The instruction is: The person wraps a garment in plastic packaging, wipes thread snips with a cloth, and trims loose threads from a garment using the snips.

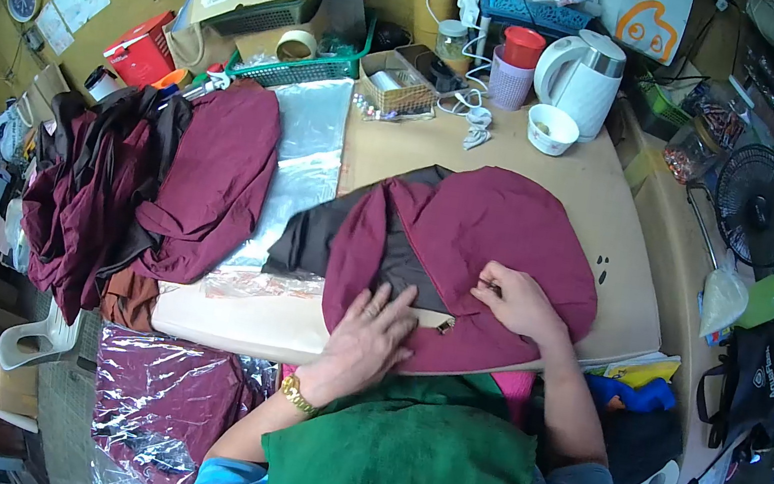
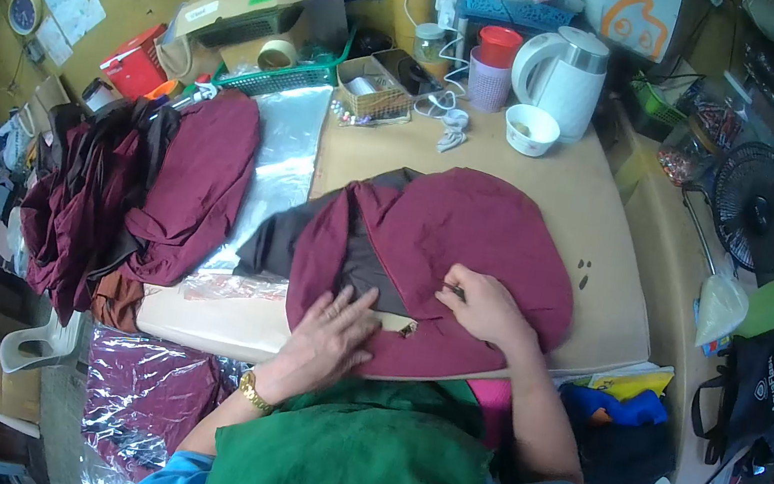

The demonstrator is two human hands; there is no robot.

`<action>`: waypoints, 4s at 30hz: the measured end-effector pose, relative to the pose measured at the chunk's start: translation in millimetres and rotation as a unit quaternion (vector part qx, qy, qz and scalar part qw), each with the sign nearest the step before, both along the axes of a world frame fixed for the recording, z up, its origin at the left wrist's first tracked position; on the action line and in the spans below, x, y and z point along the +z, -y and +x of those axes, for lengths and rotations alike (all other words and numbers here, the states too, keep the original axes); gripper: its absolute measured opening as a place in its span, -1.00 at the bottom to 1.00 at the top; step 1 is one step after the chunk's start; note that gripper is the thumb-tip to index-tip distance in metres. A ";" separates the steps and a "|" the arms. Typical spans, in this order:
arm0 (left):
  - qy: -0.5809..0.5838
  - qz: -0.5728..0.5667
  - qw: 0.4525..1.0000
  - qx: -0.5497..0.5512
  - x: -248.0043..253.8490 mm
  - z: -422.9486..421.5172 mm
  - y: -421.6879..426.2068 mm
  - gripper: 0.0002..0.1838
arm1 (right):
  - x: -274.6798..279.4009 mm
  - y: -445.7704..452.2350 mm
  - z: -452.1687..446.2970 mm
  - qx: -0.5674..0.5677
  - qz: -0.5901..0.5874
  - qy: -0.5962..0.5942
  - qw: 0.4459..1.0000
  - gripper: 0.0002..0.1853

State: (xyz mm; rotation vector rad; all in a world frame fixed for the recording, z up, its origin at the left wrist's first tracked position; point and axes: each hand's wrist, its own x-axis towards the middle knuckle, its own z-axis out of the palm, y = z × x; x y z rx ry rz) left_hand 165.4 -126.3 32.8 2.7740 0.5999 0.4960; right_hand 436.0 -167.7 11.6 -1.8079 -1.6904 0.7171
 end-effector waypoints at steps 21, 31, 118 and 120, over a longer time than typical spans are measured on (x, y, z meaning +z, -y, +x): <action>0.346 -0.068 0.877 0.326 -27.1 -41.8 -44.3 -0.95 | 73.1 -3.5 -31.5 -0.177 0.270 -0.437 0.840 -0.91; 0.455 -0.680 0.564 0.111 -45.8 75.4 -83.0 -0.59 | 84.4 -19.7 5.4 -0.010 0.197 -0.804 0.561 -0.73; 0.437 -0.607 0.643 0.167 5.4 -3.9 -41.5 -0.80 | 42.9 -26.4 -104.4 -0.016 0.163 -0.278 0.947 -0.81; 0.461 -0.627 0.606 0.169 3.1 -3.3 -39.3 -0.81 | 40.8 -27.1 -105.4 -0.018 0.145 -0.302 0.942 -0.80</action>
